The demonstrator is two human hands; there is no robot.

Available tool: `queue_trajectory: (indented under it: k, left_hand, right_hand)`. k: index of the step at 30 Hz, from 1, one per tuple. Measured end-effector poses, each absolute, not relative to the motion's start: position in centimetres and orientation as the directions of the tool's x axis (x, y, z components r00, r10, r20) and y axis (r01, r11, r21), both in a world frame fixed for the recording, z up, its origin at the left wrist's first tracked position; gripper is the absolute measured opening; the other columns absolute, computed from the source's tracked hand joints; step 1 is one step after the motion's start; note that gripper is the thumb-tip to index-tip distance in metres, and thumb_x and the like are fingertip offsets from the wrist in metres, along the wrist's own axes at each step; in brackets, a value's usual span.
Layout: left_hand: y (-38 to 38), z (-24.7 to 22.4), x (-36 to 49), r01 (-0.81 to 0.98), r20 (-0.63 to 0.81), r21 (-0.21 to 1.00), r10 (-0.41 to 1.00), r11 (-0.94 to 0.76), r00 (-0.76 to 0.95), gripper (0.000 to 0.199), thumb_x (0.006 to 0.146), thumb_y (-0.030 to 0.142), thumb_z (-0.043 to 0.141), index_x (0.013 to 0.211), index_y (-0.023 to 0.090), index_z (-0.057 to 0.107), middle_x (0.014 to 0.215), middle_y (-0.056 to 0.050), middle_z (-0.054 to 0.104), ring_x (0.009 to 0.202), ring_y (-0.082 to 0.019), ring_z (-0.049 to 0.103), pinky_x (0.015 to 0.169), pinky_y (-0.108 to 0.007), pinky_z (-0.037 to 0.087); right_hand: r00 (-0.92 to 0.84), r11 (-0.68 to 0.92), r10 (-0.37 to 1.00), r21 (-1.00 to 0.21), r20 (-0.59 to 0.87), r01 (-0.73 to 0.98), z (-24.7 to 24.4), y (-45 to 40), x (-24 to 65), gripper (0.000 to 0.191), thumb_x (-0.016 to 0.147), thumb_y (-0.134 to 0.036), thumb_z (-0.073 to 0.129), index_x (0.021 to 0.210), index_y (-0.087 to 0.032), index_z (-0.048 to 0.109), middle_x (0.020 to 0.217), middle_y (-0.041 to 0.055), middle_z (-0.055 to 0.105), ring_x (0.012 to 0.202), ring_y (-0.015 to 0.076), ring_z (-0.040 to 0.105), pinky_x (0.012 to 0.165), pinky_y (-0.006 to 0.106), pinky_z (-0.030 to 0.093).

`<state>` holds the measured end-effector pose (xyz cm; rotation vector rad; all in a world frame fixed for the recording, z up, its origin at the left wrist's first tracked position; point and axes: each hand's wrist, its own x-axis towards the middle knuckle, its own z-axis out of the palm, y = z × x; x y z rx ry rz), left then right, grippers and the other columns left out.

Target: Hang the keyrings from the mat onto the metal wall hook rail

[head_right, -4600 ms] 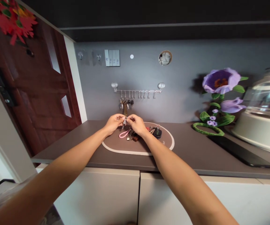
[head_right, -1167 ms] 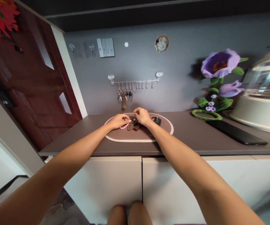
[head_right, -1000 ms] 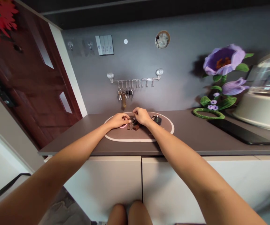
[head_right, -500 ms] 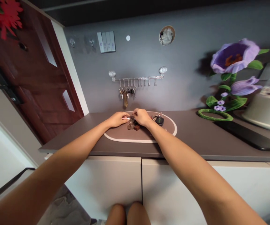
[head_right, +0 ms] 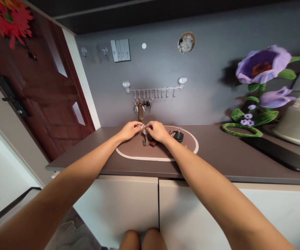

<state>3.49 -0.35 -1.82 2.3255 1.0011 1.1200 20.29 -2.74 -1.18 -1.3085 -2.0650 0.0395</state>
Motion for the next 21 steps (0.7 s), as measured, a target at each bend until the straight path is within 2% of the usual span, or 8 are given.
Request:
queue_trajectory:
  k: [5,10,16,21]
  left_hand:
    - [-0.38,-1.87,3.78,0.316,0.481,0.752,0.809,-0.579,0.338,0.026,0.073,0.032,0.051,0.083,0.012,0.062,0.060,0.002,0.053,0.052,-0.007,0.040,0.053,-0.021,0.032]
    - [-0.40,-1.79,3.92,0.161,0.424,0.853,0.838,-0.497,0.343,0.026,0.073,0.034,0.052,0.082,0.012,0.063,0.050,0.004,0.045,0.046,-0.006,0.037,0.050,-0.021,0.030]
    - [-0.17,-1.82,3.88,0.000,0.367,0.920,0.859,-0.393,0.357,0.021,0.073,0.029,0.055,0.079,0.011,0.063,0.058,0.000,0.054,0.052,-0.006,0.045,0.053,-0.021,0.035]
    - [-0.22,-1.72,3.99,-0.019,0.298,0.951,0.891,-0.310,0.343,0.020,0.076,0.027,0.052,0.084,0.011,0.061,0.069,-0.003,0.061,0.056,-0.007,0.051,0.058,-0.021,0.039]
  right_hand:
    - [-0.262,0.525,0.779,-0.364,0.569,0.770,-1.25,-2.58,20.27,0.015,0.075,-0.021,0.052,0.084,-0.016,0.063,0.084,0.0041,0.063,0.074,0.0122,0.055,0.073,0.024,0.040]
    - [-0.238,0.544,0.755,-0.381,0.611,0.747,-1.23,-2.43,20.40,0.013,0.075,-0.022,0.052,0.079,-0.016,0.063,0.080,0.0043,0.062,0.073,0.0130,0.054,0.072,0.026,0.040]
    - [-0.206,0.578,0.734,-0.437,0.647,0.689,-1.07,-2.55,20.62,0.015,0.076,-0.024,0.049,0.076,-0.016,0.062,0.078,0.0037,0.061,0.073,0.0128,0.053,0.072,0.025,0.039]
    - [-0.139,0.586,0.739,-0.526,0.659,0.617,-1.10,-2.15,20.75,0.018,0.077,-0.029,0.046,0.076,-0.016,0.058,0.075,0.0025,0.059,0.071,0.0128,0.051,0.070,0.025,0.039]
